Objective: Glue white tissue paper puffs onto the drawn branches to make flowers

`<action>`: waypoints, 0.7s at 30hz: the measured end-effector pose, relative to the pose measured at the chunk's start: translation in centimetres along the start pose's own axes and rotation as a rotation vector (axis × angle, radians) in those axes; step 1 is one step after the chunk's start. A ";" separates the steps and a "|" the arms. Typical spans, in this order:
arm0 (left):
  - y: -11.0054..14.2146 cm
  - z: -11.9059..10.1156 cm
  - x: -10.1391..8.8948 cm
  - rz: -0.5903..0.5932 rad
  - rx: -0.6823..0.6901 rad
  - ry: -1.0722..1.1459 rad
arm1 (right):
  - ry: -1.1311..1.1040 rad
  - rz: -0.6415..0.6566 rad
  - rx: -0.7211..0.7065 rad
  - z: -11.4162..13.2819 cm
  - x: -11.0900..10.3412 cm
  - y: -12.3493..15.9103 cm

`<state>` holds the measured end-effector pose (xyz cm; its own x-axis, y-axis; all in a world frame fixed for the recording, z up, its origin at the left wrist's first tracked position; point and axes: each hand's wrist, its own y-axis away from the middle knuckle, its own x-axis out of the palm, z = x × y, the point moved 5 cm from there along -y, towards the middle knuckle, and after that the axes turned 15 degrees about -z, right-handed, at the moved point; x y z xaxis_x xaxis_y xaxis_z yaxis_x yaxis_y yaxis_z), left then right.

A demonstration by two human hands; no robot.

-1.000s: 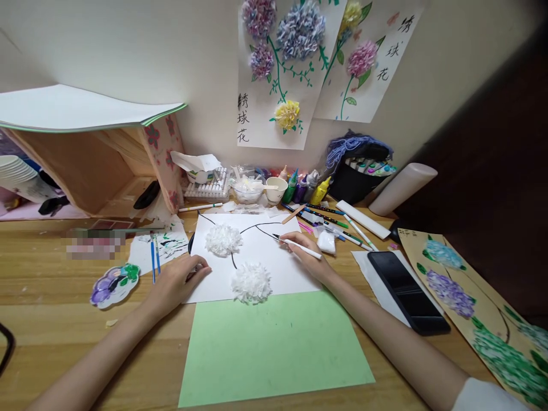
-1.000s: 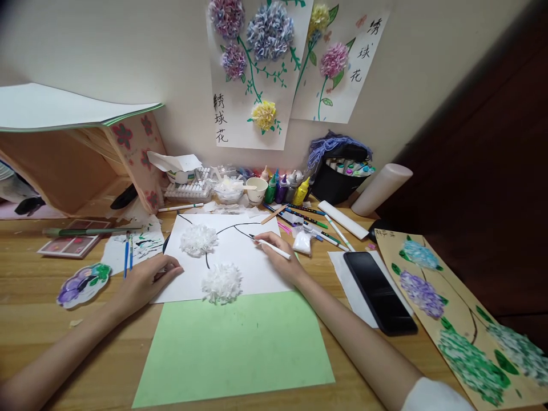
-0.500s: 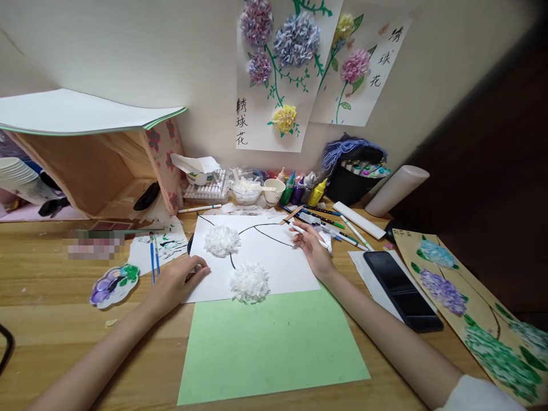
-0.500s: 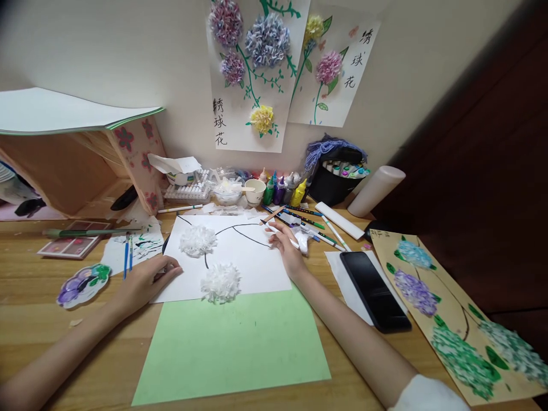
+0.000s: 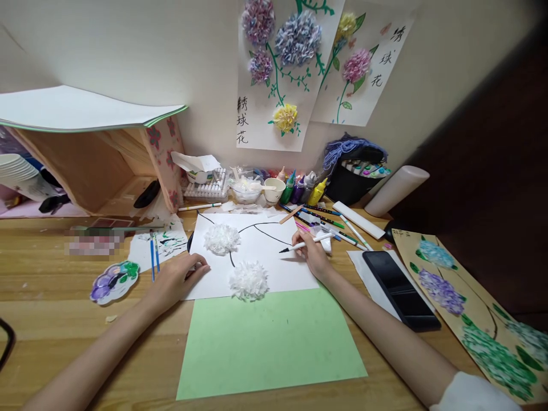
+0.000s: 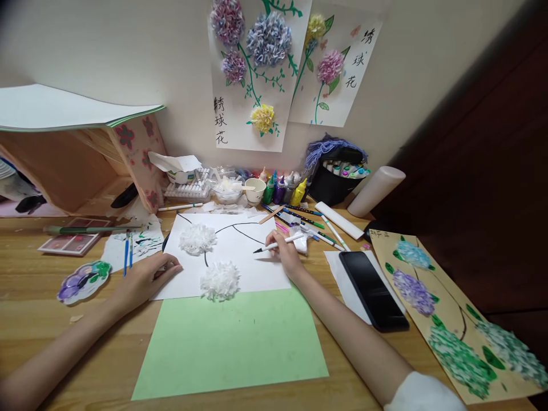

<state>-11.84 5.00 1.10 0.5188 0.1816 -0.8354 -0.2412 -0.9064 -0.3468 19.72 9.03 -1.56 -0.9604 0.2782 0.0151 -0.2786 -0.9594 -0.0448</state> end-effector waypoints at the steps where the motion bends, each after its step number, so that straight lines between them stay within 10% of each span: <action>1: 0.0 0.0 0.0 0.000 -0.001 -0.006 | 0.002 0.001 0.003 0.0 0.0 0.0; 13: 0.1 0.7 0.3 -0.007 0.012 -0.001 | 0.028 0.008 -0.027 -0.2 -0.2 0.1; 21: 0.1 0.6 0.3 0.005 0.002 -0.012 | -0.172 -0.264 0.006 -0.1 -1.6 -0.6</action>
<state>-12.22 5.24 0.52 0.5076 0.1814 -0.8423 -0.2456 -0.9066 -0.3432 21.45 9.12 -1.66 -0.8401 0.5064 0.1946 -0.5180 -0.8553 -0.0108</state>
